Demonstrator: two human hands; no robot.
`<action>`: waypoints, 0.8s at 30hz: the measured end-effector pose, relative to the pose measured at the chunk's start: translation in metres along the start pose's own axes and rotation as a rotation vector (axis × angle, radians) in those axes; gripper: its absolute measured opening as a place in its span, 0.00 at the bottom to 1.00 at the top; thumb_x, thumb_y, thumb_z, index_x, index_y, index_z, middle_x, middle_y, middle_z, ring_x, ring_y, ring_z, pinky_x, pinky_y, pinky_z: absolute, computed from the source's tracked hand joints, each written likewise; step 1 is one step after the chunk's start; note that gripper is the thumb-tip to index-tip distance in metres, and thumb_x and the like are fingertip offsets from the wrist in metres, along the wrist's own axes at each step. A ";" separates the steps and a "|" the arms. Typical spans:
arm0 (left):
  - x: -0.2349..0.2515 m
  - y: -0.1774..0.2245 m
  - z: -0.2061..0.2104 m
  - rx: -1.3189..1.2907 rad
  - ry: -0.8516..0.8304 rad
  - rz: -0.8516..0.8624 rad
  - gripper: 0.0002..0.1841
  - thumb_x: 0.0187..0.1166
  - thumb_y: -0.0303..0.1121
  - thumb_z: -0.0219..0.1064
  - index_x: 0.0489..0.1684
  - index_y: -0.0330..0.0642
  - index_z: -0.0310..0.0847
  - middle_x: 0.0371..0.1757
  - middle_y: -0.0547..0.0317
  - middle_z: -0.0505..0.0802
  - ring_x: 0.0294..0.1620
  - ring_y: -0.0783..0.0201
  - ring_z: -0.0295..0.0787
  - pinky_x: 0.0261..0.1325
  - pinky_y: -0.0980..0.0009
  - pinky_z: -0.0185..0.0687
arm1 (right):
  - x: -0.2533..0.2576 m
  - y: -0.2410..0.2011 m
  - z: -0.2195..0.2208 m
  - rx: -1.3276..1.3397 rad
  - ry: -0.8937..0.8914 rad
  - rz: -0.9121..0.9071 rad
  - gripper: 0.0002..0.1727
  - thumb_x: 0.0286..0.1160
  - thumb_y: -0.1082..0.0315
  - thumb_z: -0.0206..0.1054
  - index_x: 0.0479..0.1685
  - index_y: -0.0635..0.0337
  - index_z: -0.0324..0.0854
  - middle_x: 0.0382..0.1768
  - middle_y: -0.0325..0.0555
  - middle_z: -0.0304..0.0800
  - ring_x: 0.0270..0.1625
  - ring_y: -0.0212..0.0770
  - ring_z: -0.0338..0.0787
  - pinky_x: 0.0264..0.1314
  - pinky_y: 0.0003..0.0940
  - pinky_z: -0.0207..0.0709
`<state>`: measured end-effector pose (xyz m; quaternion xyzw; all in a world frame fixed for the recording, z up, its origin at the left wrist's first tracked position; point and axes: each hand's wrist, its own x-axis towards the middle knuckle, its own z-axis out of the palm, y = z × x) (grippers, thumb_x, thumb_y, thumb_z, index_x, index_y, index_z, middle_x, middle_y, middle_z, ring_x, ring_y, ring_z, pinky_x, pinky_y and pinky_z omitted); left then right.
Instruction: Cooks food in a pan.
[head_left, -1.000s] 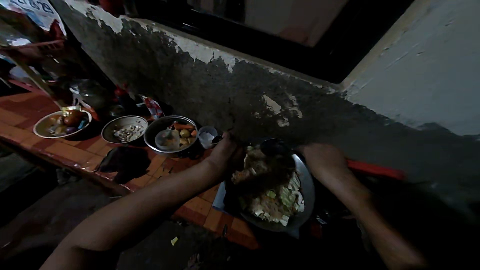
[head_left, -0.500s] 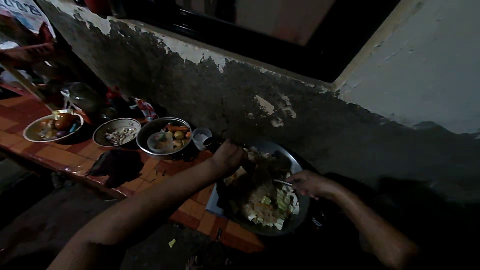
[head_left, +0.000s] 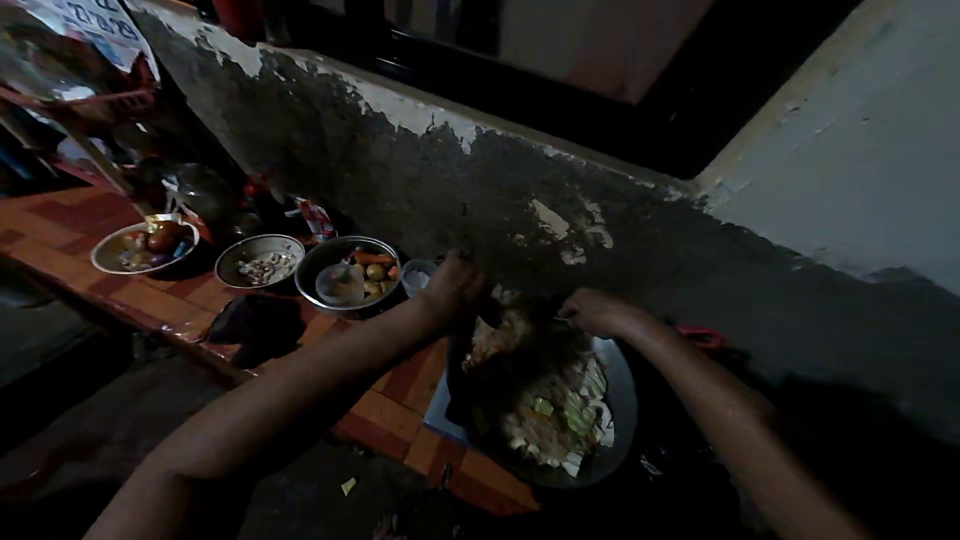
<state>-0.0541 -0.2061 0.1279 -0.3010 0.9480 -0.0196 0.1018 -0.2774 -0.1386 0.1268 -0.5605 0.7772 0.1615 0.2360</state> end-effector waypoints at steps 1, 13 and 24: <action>-0.001 -0.001 0.004 -0.002 -0.011 0.004 0.11 0.79 0.28 0.69 0.55 0.34 0.88 0.55 0.41 0.92 0.63 0.40 0.86 0.75 0.41 0.69 | -0.008 -0.013 -0.001 -0.070 0.032 0.036 0.14 0.86 0.71 0.62 0.63 0.64 0.86 0.57 0.64 0.90 0.60 0.62 0.89 0.64 0.62 0.79; -0.002 0.003 0.015 0.027 -0.024 0.042 0.11 0.83 0.26 0.65 0.57 0.34 0.87 0.56 0.39 0.92 0.61 0.40 0.86 0.69 0.43 0.72 | -0.015 -0.015 0.051 -0.135 0.377 0.011 0.26 0.81 0.79 0.62 0.78 0.51 0.80 0.69 0.65 0.84 0.68 0.68 0.85 0.68 0.63 0.78; -0.021 -0.003 0.013 -0.086 0.143 0.134 0.07 0.82 0.28 0.67 0.44 0.38 0.92 0.43 0.45 0.95 0.50 0.43 0.91 0.62 0.45 0.79 | -0.079 0.051 0.046 -0.060 0.416 0.126 0.17 0.87 0.71 0.61 0.68 0.51 0.88 0.53 0.63 0.93 0.58 0.68 0.91 0.60 0.69 0.80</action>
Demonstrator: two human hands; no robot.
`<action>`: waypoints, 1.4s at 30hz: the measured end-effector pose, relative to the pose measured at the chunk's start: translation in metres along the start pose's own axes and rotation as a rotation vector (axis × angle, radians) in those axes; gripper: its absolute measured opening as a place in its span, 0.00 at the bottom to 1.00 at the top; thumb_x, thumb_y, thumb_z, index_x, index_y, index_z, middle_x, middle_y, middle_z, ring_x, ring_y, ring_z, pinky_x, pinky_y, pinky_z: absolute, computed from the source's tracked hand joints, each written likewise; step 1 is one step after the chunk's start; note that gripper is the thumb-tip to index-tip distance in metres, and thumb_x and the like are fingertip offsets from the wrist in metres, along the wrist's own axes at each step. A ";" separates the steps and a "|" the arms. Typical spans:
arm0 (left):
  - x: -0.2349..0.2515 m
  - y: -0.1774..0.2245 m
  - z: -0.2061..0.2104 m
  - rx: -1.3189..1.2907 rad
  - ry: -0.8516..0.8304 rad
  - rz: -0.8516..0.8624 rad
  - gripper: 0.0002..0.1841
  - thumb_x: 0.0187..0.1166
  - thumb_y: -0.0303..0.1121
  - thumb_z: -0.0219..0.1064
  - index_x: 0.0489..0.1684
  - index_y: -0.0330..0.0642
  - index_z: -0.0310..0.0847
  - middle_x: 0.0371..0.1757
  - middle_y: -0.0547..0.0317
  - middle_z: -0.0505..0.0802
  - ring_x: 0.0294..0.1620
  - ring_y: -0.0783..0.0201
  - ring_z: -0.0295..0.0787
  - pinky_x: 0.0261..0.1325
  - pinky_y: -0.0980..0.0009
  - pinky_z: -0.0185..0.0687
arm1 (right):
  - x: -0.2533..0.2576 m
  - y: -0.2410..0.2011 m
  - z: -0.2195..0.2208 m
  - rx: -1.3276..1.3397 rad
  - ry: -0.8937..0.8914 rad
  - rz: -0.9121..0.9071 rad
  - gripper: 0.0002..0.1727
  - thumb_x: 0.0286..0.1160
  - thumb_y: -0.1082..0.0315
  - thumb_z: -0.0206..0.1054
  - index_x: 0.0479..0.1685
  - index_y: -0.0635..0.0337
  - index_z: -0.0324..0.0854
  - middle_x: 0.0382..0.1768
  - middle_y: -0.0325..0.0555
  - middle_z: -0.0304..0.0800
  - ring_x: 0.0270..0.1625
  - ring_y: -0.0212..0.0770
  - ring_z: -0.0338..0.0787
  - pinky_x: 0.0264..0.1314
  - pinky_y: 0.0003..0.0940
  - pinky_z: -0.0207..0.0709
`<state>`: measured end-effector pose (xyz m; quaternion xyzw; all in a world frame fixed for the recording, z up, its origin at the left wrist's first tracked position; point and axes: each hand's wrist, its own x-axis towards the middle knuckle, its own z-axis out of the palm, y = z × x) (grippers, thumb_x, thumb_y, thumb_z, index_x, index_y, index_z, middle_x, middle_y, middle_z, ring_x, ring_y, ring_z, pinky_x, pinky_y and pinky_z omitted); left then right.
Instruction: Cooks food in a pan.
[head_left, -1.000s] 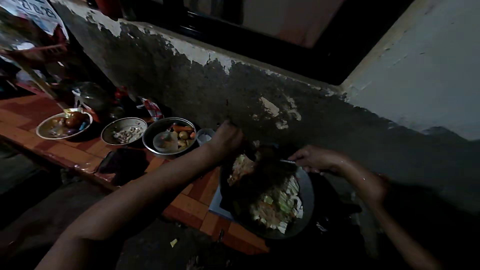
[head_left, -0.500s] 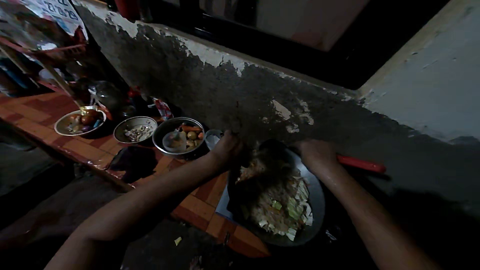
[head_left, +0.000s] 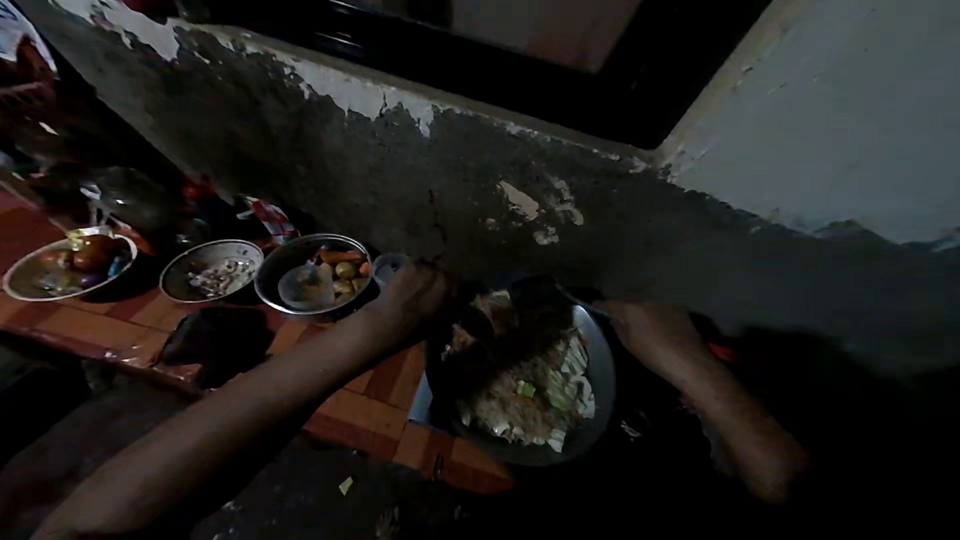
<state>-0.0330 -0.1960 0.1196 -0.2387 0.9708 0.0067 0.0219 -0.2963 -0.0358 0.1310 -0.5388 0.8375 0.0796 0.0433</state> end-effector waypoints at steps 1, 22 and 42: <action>-0.005 0.005 -0.003 -0.005 -0.015 0.007 0.08 0.83 0.28 0.66 0.46 0.38 0.91 0.42 0.44 0.94 0.49 0.42 0.91 0.60 0.45 0.80 | -0.001 0.002 0.003 -0.025 -0.066 0.016 0.17 0.88 0.69 0.60 0.67 0.51 0.88 0.53 0.63 0.93 0.59 0.68 0.91 0.61 0.69 0.79; 0.031 0.056 0.015 -0.062 -0.090 0.096 0.09 0.85 0.24 0.61 0.48 0.37 0.90 0.46 0.42 0.94 0.55 0.41 0.90 0.66 0.44 0.79 | 0.001 0.063 0.025 0.595 -0.720 0.038 0.20 0.92 0.69 0.55 0.78 0.57 0.76 0.24 0.35 0.72 0.17 0.26 0.68 0.19 0.21 0.64; 0.044 0.131 0.030 -0.129 -0.356 0.235 0.14 0.88 0.20 0.52 0.64 0.22 0.79 0.66 0.28 0.86 0.72 0.31 0.80 0.80 0.40 0.66 | -0.022 0.075 0.042 0.067 -0.374 -0.033 0.20 0.91 0.68 0.55 0.75 0.50 0.83 0.68 0.62 0.87 0.73 0.67 0.83 0.76 0.68 0.68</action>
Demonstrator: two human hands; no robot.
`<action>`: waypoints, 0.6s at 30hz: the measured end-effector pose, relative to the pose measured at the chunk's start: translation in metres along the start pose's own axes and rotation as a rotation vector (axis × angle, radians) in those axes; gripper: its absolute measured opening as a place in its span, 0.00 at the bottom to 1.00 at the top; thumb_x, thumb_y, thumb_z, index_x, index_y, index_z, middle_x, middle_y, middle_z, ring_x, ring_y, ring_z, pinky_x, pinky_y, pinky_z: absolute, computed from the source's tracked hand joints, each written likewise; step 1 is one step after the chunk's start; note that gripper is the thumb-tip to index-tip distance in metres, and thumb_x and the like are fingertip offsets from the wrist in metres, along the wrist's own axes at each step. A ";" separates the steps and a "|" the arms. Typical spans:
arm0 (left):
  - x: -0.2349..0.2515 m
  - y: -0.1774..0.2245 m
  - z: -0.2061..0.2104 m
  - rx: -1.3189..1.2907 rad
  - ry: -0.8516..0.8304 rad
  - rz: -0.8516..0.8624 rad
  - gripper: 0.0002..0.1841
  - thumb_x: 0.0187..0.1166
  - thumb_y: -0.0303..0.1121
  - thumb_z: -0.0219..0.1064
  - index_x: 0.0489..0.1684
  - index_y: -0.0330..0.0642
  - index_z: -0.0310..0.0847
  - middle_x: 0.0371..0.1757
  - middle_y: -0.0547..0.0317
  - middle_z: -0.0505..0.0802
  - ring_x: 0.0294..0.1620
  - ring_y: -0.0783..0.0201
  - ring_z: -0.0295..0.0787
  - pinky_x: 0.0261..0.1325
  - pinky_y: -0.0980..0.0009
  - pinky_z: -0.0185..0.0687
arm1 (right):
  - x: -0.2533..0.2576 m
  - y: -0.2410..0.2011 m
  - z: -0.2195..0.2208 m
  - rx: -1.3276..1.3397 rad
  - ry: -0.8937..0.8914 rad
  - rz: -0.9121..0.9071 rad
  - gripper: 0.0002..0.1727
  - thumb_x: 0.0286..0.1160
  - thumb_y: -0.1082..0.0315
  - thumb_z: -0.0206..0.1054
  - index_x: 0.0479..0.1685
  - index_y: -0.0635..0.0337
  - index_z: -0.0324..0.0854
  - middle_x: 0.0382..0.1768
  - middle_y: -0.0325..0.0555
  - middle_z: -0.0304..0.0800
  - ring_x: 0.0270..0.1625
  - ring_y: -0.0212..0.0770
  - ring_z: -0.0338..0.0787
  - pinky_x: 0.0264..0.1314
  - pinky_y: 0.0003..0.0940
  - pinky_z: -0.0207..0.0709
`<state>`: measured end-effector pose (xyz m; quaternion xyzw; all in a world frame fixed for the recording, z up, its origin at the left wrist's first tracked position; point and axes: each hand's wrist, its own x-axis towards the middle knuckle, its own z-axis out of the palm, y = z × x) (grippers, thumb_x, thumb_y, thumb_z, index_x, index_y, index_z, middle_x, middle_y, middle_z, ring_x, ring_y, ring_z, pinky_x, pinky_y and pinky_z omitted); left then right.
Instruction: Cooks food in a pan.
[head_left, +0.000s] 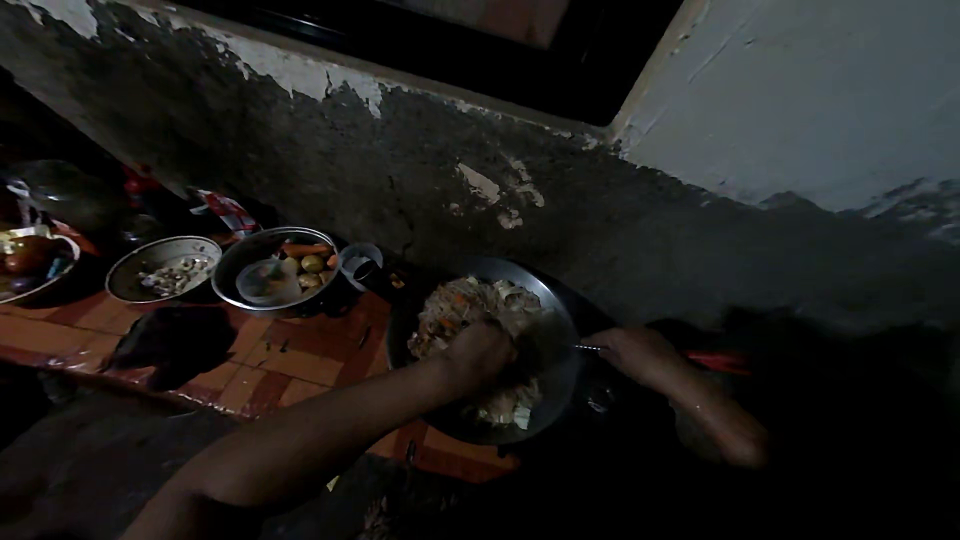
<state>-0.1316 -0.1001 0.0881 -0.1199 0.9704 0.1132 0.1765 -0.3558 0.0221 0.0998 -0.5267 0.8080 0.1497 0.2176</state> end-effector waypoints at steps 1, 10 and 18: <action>-0.001 -0.006 0.002 -0.007 0.013 -0.009 0.14 0.88 0.20 0.52 0.63 0.23 0.80 0.65 0.28 0.86 0.71 0.32 0.80 0.79 0.40 0.67 | -0.004 -0.006 -0.002 -0.022 0.028 0.003 0.21 0.92 0.68 0.54 0.76 0.50 0.82 0.67 0.63 0.87 0.73 0.68 0.83 0.76 0.68 0.69; -0.052 -0.057 0.000 0.003 0.231 -0.130 0.10 0.84 0.24 0.61 0.51 0.35 0.90 0.52 0.38 0.93 0.60 0.36 0.88 0.68 0.41 0.77 | -0.007 -0.023 -0.016 -0.075 0.400 0.184 0.20 0.87 0.72 0.61 0.74 0.51 0.83 0.57 0.66 0.90 0.58 0.69 0.90 0.60 0.66 0.81; -0.094 -0.073 0.030 -0.012 0.178 -0.121 0.10 0.86 0.25 0.59 0.49 0.28 0.86 0.46 0.31 0.91 0.54 0.30 0.89 0.59 0.37 0.81 | -0.002 -0.077 0.034 0.025 0.065 0.199 0.19 0.88 0.74 0.54 0.73 0.67 0.79 0.66 0.70 0.85 0.71 0.70 0.84 0.73 0.64 0.75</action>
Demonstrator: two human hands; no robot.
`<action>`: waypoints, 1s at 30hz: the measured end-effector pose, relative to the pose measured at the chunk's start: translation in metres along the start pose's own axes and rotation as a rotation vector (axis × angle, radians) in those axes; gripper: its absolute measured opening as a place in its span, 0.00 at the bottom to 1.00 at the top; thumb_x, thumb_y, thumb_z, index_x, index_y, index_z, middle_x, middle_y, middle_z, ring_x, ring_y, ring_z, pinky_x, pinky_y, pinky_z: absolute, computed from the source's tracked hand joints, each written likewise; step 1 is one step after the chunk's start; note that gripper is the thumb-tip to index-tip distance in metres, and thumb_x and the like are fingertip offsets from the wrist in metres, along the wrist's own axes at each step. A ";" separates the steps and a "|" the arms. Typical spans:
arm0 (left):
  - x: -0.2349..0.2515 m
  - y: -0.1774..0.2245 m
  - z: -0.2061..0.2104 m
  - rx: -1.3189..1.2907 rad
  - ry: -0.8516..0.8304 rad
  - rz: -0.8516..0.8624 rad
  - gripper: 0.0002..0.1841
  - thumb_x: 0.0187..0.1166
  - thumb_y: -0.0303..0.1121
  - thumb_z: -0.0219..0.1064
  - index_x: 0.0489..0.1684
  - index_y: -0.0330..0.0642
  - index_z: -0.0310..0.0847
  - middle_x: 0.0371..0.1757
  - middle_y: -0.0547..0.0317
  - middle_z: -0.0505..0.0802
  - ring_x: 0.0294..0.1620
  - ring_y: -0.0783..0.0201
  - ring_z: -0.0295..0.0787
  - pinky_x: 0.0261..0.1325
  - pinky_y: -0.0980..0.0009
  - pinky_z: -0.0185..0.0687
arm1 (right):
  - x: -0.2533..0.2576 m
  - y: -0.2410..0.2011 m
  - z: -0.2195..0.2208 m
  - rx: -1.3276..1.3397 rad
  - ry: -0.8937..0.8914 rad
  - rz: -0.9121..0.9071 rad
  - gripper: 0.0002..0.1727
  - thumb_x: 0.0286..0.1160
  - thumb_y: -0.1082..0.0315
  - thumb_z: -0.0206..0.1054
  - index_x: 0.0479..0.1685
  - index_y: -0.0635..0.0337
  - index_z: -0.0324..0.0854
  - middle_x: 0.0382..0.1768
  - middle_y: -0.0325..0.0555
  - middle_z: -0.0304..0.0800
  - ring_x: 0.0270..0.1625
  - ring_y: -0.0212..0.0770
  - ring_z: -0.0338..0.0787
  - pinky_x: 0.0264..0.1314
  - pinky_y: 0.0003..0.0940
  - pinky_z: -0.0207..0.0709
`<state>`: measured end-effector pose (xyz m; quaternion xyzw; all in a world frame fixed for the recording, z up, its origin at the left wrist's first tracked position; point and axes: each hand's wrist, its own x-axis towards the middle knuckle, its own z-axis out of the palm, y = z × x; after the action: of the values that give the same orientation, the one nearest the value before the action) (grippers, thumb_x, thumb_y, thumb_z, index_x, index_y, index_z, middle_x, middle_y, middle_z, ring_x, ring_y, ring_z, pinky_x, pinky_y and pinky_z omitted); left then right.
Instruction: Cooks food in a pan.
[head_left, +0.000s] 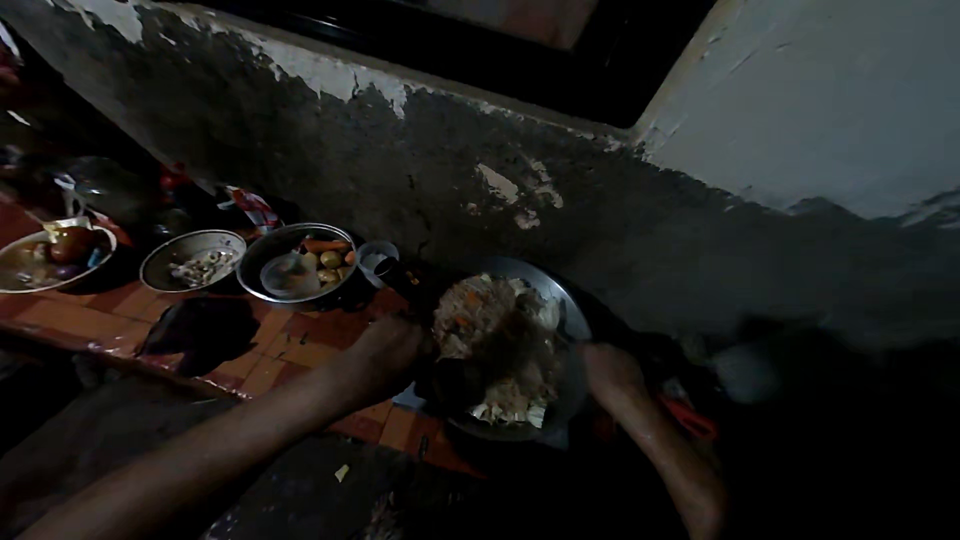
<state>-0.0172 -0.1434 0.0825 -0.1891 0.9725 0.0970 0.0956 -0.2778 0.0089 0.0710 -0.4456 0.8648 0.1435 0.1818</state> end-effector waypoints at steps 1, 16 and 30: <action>0.002 0.002 0.003 -0.006 -0.032 -0.005 0.10 0.86 0.26 0.59 0.49 0.29 0.86 0.47 0.32 0.91 0.54 0.30 0.89 0.59 0.38 0.81 | 0.000 -0.005 0.004 0.027 -0.016 -0.027 0.20 0.89 0.73 0.53 0.74 0.66 0.79 0.68 0.70 0.84 0.72 0.70 0.83 0.74 0.64 0.74; -0.003 -0.014 -0.013 0.121 0.175 0.010 0.09 0.84 0.23 0.60 0.43 0.32 0.90 0.41 0.39 0.94 0.49 0.38 0.92 0.59 0.43 0.82 | -0.058 0.001 -0.067 -0.147 0.113 0.030 0.18 0.91 0.67 0.56 0.70 0.51 0.86 0.57 0.63 0.92 0.63 0.67 0.89 0.65 0.66 0.78; -0.013 -0.033 -0.026 0.110 0.087 -0.055 0.09 0.84 0.24 0.63 0.42 0.35 0.91 0.41 0.41 0.93 0.50 0.39 0.91 0.60 0.43 0.81 | -0.044 -0.032 -0.046 0.009 -0.155 -0.253 0.20 0.92 0.65 0.54 0.76 0.55 0.81 0.68 0.63 0.87 0.72 0.65 0.83 0.75 0.65 0.71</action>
<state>0.0033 -0.1753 0.1050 -0.2141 0.9740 0.0324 0.0660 -0.2369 0.0038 0.1291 -0.5379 0.7856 0.1495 0.2665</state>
